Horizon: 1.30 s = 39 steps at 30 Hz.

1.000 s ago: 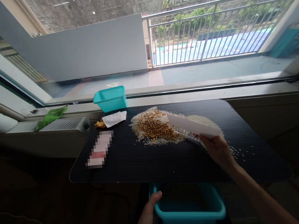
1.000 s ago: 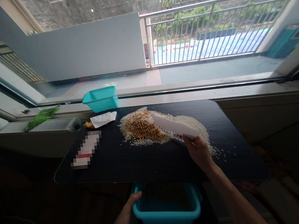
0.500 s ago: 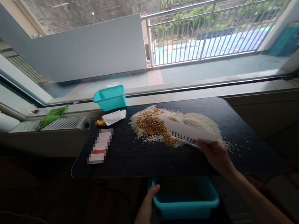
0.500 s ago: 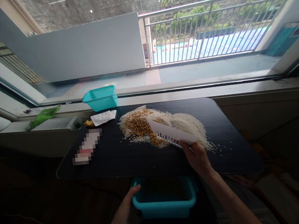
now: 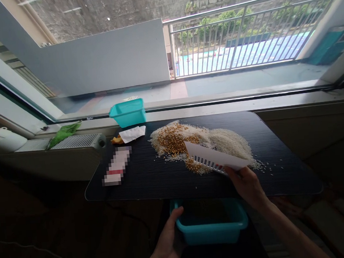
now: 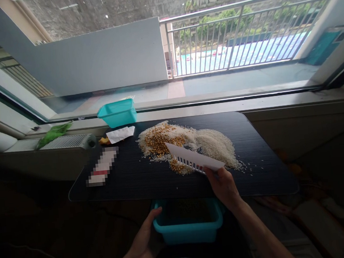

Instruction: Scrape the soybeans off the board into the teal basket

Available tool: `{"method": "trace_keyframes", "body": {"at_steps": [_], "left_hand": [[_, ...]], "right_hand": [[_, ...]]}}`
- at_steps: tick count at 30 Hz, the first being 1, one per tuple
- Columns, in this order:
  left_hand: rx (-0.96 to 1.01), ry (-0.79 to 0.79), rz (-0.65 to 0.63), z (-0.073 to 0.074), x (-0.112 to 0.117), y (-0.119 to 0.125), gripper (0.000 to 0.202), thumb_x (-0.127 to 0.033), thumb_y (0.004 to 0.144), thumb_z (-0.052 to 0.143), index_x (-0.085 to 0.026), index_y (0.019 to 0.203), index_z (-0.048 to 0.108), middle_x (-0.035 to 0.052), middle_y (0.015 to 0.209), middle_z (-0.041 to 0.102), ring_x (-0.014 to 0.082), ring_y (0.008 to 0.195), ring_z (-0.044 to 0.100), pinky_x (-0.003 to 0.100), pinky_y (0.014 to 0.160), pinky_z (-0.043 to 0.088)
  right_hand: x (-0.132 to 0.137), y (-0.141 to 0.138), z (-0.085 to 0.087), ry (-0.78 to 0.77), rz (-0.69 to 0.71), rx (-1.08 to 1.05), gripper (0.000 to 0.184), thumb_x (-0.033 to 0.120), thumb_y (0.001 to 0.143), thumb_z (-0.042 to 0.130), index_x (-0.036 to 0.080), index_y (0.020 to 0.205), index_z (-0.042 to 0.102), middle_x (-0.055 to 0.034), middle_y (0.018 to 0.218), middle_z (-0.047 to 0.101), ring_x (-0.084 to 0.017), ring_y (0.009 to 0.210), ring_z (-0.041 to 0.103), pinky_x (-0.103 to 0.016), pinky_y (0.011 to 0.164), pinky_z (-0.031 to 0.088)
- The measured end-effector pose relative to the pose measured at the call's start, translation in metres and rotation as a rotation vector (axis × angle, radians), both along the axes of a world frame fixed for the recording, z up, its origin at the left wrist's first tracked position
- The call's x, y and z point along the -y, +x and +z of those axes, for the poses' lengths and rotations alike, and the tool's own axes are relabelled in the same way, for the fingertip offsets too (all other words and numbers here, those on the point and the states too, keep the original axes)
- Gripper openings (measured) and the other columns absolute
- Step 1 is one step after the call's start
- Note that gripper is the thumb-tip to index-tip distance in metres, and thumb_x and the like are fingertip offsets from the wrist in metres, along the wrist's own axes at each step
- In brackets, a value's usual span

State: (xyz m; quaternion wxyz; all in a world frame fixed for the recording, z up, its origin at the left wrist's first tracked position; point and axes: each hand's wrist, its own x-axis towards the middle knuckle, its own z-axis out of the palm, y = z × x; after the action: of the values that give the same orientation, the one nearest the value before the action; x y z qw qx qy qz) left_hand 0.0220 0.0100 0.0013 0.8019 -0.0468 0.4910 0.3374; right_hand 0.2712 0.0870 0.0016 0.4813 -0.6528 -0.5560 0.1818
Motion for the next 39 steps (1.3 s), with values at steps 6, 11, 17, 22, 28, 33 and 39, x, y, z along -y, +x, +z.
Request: {"method": "trace_keyframes", "body": {"at_steps": [6, 11, 17, 22, 28, 33, 39], "left_hand": [[-0.023, 0.017, -0.025, 0.003, 0.0, 0.003, 0.051, -0.038, 0.085, 0.062, -0.013, 0.128, 0.053, 0.0129, 0.11, 0.072, 0.0289, 0.108, 0.064, 0.038, 0.093, 0.049], [-0.01, 0.067, -0.04, 0.002, 0.002, 0.005, 0.053, -0.039, 0.085, 0.061, -0.013, 0.13, 0.052, 0.0118, 0.11, 0.072, 0.0293, 0.11, 0.064, 0.038, 0.094, 0.048], [-0.013, 0.1, -0.059, -0.003, 0.0, 0.009, 0.05, -0.039, 0.085, 0.06, -0.014, 0.127, 0.055, 0.0106, 0.108, 0.072, 0.0281, 0.109, 0.065, 0.036, 0.092, 0.049], [-0.018, 0.102, -0.069, -0.009, -0.002, 0.01, 0.05, -0.04, 0.083, 0.062, -0.015, 0.126, 0.055, 0.0114, 0.107, 0.072, 0.0278, 0.105, 0.066, 0.036, 0.087, 0.051], [-0.064, 0.09, -0.086, -0.009, -0.002, 0.005, 0.049, -0.041, 0.083, 0.062, -0.015, 0.125, 0.055, 0.0113, 0.104, 0.072, 0.0275, 0.101, 0.067, 0.035, 0.085, 0.052], [-0.079, 0.099, -0.087, -0.002, 0.0, -0.004, 0.05, -0.04, 0.082, 0.063, -0.016, 0.125, 0.055, 0.0101, 0.104, 0.073, 0.0269, 0.102, 0.067, 0.036, 0.087, 0.052], [-0.09, 0.105, -0.06, 0.015, 0.004, -0.014, 0.051, -0.037, 0.084, 0.061, -0.012, 0.128, 0.054, 0.0117, 0.107, 0.073, 0.0269, 0.107, 0.066, 0.034, 0.089, 0.051]], "right_hand": [[0.006, -0.005, 0.0, 0.019, 0.018, 0.011, 0.025, 0.045, 0.078, 0.061, 0.023, 0.086, 0.071, -0.0062, 0.081, 0.079, -0.028, 0.075, 0.075, -0.041, 0.069, 0.061], [0.01, -0.006, 0.007, 0.04, 0.015, 0.046, 0.025, 0.045, 0.078, 0.061, 0.023, 0.084, 0.071, -0.0065, 0.079, 0.079, -0.029, 0.075, 0.075, -0.04, 0.068, 0.06], [0.012, 0.005, 0.023, 0.067, -0.078, 0.109, 0.026, 0.045, 0.078, 0.059, 0.023, 0.085, 0.07, -0.0098, 0.084, 0.078, -0.033, 0.085, 0.074, -0.042, 0.073, 0.059], [0.018, 0.009, 0.028, 0.068, -0.134, 0.144, 0.026, 0.049, 0.074, 0.061, 0.024, 0.072, 0.066, -0.0101, 0.072, 0.077, -0.034, 0.075, 0.074, -0.041, 0.064, 0.058], [0.042, 0.023, 0.026, 0.065, -0.2, 0.15, 0.025, 0.049, 0.075, 0.061, 0.025, 0.077, 0.067, -0.0086, 0.077, 0.078, -0.031, 0.078, 0.074, -0.04, 0.071, 0.059], [0.059, 0.041, 0.015, 0.023, -0.261, 0.134, 0.031, 0.053, 0.075, 0.065, 0.023, 0.081, 0.069, -0.0102, 0.077, 0.077, -0.034, 0.079, 0.074, -0.044, 0.071, 0.06], [0.061, 0.01, 0.012, 0.033, -0.091, 0.082, 0.035, 0.055, 0.077, 0.065, 0.025, 0.092, 0.074, -0.0059, 0.085, 0.079, -0.03, 0.081, 0.074, -0.043, 0.077, 0.06]]}}
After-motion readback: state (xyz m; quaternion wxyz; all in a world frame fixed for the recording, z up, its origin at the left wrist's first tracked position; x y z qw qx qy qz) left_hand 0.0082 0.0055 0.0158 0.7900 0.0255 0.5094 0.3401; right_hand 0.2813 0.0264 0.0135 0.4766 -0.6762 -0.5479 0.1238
